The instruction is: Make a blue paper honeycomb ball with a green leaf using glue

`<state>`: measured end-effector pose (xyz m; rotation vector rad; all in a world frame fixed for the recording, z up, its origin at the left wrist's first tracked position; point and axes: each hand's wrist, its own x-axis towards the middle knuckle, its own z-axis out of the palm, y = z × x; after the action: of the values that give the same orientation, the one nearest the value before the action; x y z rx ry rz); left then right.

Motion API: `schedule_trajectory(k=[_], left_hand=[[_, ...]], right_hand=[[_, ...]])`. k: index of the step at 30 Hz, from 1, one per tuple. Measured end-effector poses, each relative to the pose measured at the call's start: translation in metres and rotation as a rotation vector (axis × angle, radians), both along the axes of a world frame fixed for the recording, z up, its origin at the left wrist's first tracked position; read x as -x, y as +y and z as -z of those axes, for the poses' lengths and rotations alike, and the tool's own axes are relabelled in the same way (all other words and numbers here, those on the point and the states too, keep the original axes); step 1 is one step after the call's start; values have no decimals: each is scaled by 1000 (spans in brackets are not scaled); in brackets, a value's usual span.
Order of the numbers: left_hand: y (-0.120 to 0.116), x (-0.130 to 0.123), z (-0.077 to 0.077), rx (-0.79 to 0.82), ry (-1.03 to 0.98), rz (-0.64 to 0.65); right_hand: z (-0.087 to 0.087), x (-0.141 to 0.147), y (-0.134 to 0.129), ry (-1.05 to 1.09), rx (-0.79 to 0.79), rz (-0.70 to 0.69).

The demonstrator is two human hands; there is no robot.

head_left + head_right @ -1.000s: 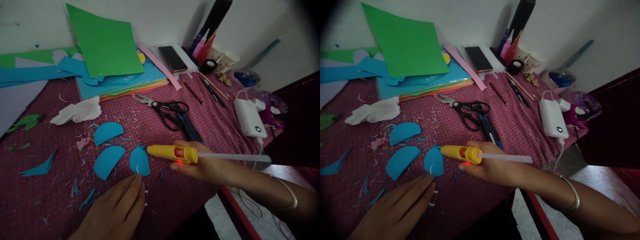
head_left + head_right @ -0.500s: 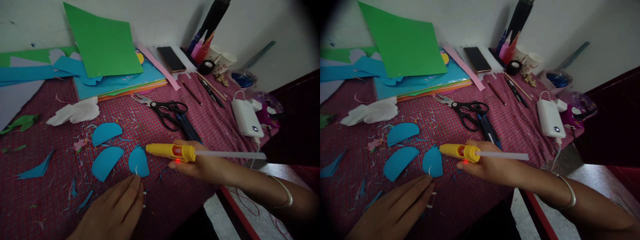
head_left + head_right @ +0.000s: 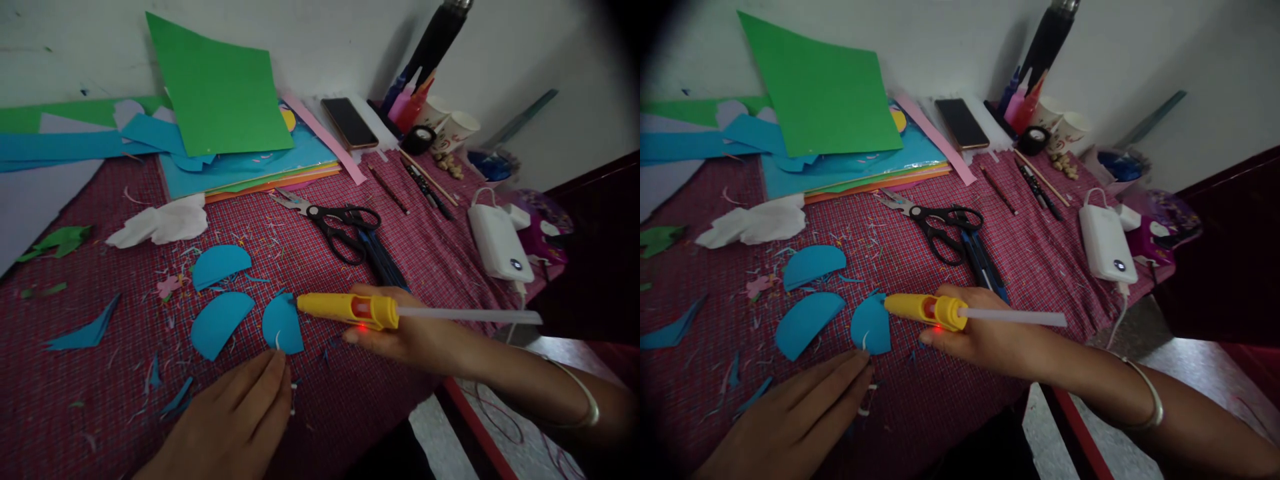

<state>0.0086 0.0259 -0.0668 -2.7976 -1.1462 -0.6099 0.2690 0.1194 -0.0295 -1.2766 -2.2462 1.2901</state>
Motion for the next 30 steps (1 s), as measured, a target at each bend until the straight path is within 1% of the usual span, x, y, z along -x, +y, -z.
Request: schedule_trajectory(k=[1, 3, 6, 10, 15, 19, 23, 26, 30], left_hand=[[0, -1, 0, -2, -17, -15], [2, -1, -2, -17, -35, 11], [8, -2, -10, -47, -28, 53], [13, -3, -17, -54, -19, 52], [10, -3, -16, -26, -5, 64], [9, -1, -15, -8, 7, 59], [8, 0, -16, 2, 35, 67], [8, 0, -17, 7, 30, 65], [10, -2, -22, 23, 14, 81]], right_hand=[[0, 0, 0, 1, 6, 12], [0, 0, -1, -7, 20, 27], [-3, 2, 1, -25, 27, 10], [-7, 5, 4, -21, 16, -12], [-8, 8, 4, -10, 4, -17], [-4, 8, 4, -24, -3, -31], [0, 9, 3, -49, -44, -41], [0, 11, 3, -60, -75, -66], [-2, 14, 1, -83, -67, -97]])
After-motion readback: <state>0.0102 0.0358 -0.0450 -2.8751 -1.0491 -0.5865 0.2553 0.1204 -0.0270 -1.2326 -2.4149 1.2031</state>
